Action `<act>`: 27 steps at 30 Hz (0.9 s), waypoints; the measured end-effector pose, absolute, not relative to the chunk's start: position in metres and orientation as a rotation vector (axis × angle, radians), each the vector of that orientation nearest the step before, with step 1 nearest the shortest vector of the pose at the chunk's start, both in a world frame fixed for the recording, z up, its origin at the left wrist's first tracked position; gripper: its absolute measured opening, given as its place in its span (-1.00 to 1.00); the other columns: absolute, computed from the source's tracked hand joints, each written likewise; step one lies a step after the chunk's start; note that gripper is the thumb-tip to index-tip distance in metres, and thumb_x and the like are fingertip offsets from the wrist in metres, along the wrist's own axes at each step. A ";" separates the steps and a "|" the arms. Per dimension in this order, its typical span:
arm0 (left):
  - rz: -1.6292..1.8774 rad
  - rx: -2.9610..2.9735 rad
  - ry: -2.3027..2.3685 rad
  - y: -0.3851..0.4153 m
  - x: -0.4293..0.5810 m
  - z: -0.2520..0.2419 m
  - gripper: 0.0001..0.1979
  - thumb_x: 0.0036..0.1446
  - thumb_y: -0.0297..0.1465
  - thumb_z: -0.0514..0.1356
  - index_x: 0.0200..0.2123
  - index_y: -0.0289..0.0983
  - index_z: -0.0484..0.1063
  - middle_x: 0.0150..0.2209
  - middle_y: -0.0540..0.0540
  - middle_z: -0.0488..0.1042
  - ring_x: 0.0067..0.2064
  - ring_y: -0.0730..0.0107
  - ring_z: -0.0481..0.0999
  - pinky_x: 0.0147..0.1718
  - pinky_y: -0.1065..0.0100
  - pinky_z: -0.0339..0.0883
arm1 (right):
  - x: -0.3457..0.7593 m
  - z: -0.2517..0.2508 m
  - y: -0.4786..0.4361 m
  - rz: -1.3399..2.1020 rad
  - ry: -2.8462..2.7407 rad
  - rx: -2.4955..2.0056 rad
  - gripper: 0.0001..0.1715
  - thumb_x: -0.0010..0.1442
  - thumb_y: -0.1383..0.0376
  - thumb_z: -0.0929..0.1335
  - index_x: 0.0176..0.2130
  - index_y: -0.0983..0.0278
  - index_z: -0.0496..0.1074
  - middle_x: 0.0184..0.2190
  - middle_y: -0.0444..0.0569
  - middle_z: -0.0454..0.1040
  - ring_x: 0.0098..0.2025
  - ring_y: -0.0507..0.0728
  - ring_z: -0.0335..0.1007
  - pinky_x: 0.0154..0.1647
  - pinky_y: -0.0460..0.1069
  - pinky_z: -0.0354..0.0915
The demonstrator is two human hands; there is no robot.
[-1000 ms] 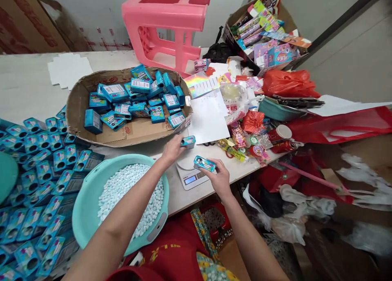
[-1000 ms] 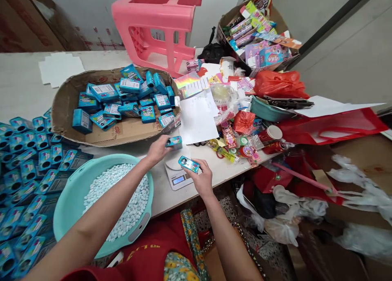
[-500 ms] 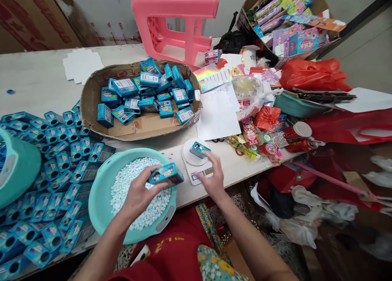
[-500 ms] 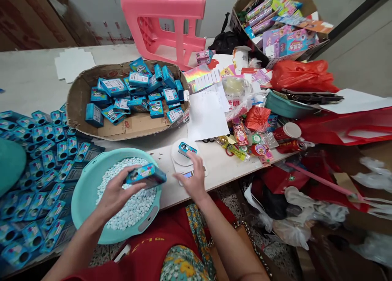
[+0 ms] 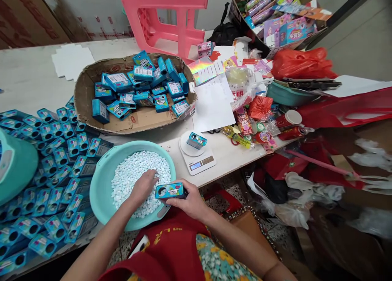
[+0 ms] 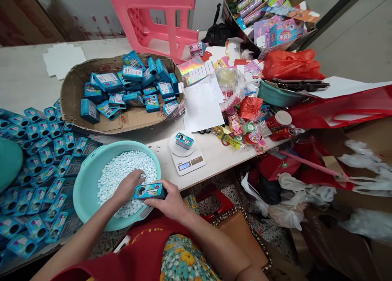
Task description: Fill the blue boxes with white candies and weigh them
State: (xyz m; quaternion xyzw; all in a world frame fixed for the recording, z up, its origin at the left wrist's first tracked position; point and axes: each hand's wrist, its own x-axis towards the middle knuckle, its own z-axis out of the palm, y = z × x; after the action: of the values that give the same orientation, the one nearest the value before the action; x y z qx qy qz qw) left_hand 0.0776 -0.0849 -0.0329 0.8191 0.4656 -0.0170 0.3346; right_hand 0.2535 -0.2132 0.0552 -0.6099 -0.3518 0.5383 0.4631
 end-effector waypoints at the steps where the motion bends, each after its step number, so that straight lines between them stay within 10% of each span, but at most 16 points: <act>1: -0.038 2.086 1.215 -0.086 0.075 -0.030 -0.81 0.12 -0.29 0.07 -0.24 -0.22 0.38 -0.21 -0.15 0.45 -0.18 0.15 0.43 -0.20 0.22 0.27 | 0.253 0.056 -0.215 1.307 -0.851 -1.507 -0.50 -0.14 0.14 0.53 -0.20 0.24 0.42 -0.35 -0.15 0.47 -0.31 0.07 0.38 -0.25 -0.06 0.32; 13: 0.438 0.603 1.168 -0.066 0.051 -0.008 -0.70 -0.02 -0.19 0.23 -0.33 -0.29 0.35 -0.49 0.01 0.36 -0.54 0.54 0.34 -0.63 0.53 0.13 | 0.258 0.058 -0.223 1.272 -0.762 -1.502 -0.53 -0.15 0.17 0.53 -0.22 0.24 0.42 -0.37 -0.16 0.46 -0.33 0.06 0.37 -0.26 -0.05 0.33; 27: 0.148 1.696 0.840 -0.005 0.220 0.060 -0.90 -0.07 -0.41 0.18 -0.43 -0.27 0.47 -0.53 -0.03 0.41 -0.51 0.40 0.36 -0.49 0.40 0.22 | 0.307 0.054 -0.233 1.151 -0.590 -1.562 -0.56 -0.08 0.18 0.51 -0.19 0.23 0.40 -0.33 -0.12 0.51 -0.28 0.12 0.43 -0.20 0.01 0.36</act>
State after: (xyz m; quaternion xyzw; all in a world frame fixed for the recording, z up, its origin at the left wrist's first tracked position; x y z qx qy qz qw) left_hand 0.2199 -0.0051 0.0597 0.7264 0.3595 0.0634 0.5823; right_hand 0.3073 -0.2325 0.0539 -0.6538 -0.2470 0.4819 0.5285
